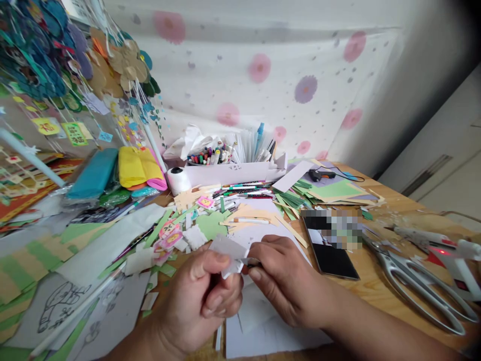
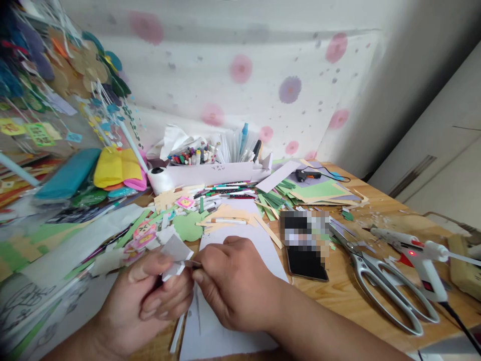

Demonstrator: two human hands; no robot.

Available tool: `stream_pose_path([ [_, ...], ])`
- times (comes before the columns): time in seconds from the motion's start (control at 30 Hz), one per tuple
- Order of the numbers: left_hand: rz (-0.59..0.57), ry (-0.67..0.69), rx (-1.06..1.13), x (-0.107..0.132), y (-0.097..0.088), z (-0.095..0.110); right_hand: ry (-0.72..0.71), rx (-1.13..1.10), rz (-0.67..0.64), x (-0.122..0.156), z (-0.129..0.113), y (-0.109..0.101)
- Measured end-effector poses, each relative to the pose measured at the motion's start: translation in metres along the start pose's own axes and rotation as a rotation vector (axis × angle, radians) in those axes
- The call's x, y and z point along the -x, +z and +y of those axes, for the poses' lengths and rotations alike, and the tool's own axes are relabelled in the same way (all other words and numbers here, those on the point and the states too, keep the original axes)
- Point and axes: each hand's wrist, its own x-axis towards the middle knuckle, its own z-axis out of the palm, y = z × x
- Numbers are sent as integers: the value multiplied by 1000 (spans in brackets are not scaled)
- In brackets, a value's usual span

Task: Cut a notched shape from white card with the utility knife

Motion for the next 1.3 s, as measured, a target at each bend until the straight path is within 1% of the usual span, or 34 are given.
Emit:
stream_pose_path([
  [0.13,51,-50,-17,1,0,-1,-2,-5,-14,-1,0,-1],
  [0.23,79,-43,-39,2,2,-2,10,-7,-38,-1,0,-1],
  [0.4,21,-6,-50,2,5,-4,53,-49,-68,0,-1,-2],
  [0.6,-7,16,-14,0,4,-7,97,-118,-82,1,2,-5],
  [0.7,-36,34,23,0,4,-11,91,-217,-42,2,3,-6],
  [0.8,-45,75,62,0,6,-15,69,-287,61,2,3,-6],
  [0.87,-30,96,59,0,7,-15,66,-247,103,2,4,-6],
  [1.07,29,116,22,-1,9,-11,55,-19,133,1,8,-2],
  [1.3,101,134,-18,0,14,-12,38,118,178,-1,7,1],
])
